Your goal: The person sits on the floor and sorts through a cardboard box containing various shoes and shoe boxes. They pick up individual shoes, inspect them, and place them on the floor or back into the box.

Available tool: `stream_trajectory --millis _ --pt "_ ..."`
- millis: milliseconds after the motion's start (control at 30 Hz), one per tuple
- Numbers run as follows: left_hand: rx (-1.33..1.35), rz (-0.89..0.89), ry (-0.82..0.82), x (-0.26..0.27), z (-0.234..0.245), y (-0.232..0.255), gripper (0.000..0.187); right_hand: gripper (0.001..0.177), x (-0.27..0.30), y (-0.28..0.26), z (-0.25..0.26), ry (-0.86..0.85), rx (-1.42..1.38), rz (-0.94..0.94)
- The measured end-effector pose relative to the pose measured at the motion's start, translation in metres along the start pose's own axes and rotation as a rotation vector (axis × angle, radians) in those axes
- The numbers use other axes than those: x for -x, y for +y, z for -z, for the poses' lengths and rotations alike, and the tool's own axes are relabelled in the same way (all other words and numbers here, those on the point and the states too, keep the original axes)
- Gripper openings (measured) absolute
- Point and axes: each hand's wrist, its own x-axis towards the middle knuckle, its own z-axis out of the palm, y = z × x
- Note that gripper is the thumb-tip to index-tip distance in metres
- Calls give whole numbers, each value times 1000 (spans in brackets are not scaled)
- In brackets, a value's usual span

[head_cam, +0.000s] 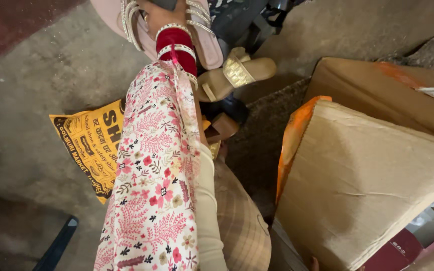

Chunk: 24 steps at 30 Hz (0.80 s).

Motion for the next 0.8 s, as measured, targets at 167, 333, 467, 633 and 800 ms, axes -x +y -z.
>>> stream_trajectory --millis 167,333,467,633,800 --pt "33 -2 -76 6 -1 -18 63 123 5 15 2 -5 33 2" --pt "114 14 -145 47 26 -35 54 122 17 -18 19 -54 23 9" --pt "234 45 -235 107 47 -57 47 111 6 -67 33 -30 114 277" --pt "717 135 -677 219 93 -47 39 103 -14 -113 29 144 206 441" --pt "1020 288 -1253 321 180 -28 32 90 -22 -139 22 -78 56 239"
